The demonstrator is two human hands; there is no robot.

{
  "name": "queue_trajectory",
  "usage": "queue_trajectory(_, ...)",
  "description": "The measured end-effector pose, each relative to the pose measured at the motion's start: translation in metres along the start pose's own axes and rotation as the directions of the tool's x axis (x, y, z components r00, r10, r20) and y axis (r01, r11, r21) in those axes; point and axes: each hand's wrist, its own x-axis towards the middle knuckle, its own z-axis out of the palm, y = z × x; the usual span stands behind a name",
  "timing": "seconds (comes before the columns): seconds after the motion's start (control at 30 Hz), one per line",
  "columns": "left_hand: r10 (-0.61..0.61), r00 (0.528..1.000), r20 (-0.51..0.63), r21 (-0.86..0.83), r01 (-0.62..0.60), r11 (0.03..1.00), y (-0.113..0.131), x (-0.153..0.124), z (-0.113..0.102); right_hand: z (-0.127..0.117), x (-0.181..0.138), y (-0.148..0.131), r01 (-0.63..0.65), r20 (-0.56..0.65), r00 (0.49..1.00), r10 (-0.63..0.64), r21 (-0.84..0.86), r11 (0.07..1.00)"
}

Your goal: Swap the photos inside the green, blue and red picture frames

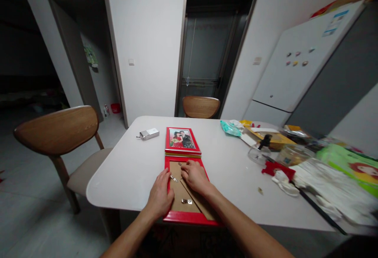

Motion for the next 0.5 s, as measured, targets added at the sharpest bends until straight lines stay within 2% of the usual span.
queue_trajectory(0.1, -0.019, 1.000, -0.001, -0.010, 0.019, 1.000, -0.001, -0.002, 0.000, -0.006, -0.026, 0.009, -0.004, -0.034, 0.999, 0.004, 0.001, 1.000)
queue_trajectory(0.27, -0.064, 0.998, -0.006, -0.014, 0.064, 0.998, 0.001, -0.003, 0.000, -0.011, -0.064, 0.011, 0.003, 0.070, 0.998, -0.003, -0.005, 1.000)
queue_trajectory(0.5, -0.158, 0.987, -0.006, -0.230, 0.152, 0.961, 0.007, 0.001, -0.007, -0.014, -0.055, 0.007, -0.074, 0.046, 0.996, 0.070, 0.089, 0.993)
